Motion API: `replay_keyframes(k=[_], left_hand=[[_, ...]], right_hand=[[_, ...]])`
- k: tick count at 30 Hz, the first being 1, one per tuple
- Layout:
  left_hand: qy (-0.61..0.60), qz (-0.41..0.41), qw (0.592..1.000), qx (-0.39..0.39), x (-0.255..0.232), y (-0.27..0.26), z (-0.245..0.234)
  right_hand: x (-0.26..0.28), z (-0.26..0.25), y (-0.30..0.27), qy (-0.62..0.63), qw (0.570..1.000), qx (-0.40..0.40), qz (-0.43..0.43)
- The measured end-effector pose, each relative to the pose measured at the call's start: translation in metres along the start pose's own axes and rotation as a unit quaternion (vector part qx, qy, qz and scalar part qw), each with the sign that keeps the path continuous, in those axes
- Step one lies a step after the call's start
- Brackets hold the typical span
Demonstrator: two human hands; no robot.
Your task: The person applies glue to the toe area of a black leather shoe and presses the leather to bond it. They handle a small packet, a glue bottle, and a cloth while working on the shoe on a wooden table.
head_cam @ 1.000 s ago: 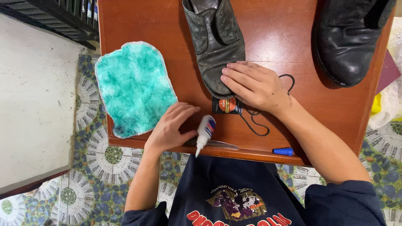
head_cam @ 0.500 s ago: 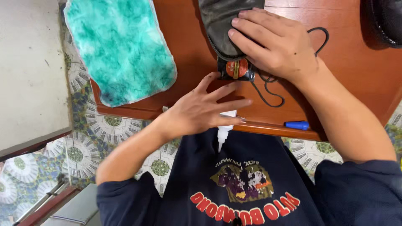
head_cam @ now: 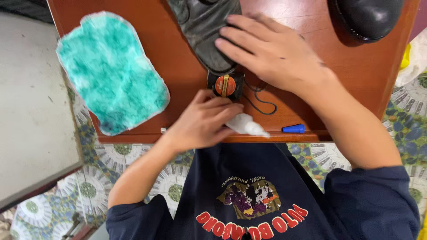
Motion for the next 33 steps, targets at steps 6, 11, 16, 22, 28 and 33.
replay_keyframes(k=[6,11,16,22,28,33], left_hand=[[-0.091,-0.069,0.993,-0.04,-0.021,0.028,0.024],[-0.081,-0.042,0.995,-0.038,-0.04,0.069,0.047],[-0.007,0.011,0.997,0.077,-0.058,0.09,0.047],[0.322,-0.145,0.926,0.134,0.05,0.103,-0.092],[0.359,0.098,0.927,-0.041,0.123,0.102,-0.185],[0.474,0.082,0.874,0.06,0.113,0.107,-0.178]], right_hand=[[0.026,-0.078,-0.07,0.142,0.957,-0.012,0.251],[0.115,-0.058,-0.102,0.199,0.856,-0.143,0.455],[0.164,-0.024,-0.133,0.123,0.775,-0.225,0.578],[0.169,-0.011,-0.173,0.2,0.671,-0.364,0.614],[0.165,-0.002,-0.166,0.242,0.677,-0.281,0.635],[0.159,-0.006,-0.152,0.169,0.719,-0.204,0.643]])
Point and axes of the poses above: each hand's wrist, its own y-axis towards the middle knuckle, its own z-axis out of the palm, x = y × z, the point moved 1 cm from there along y, towards the middle knuckle, and after that the axes turned 6 degrees about -z, right-handed, at the moved point
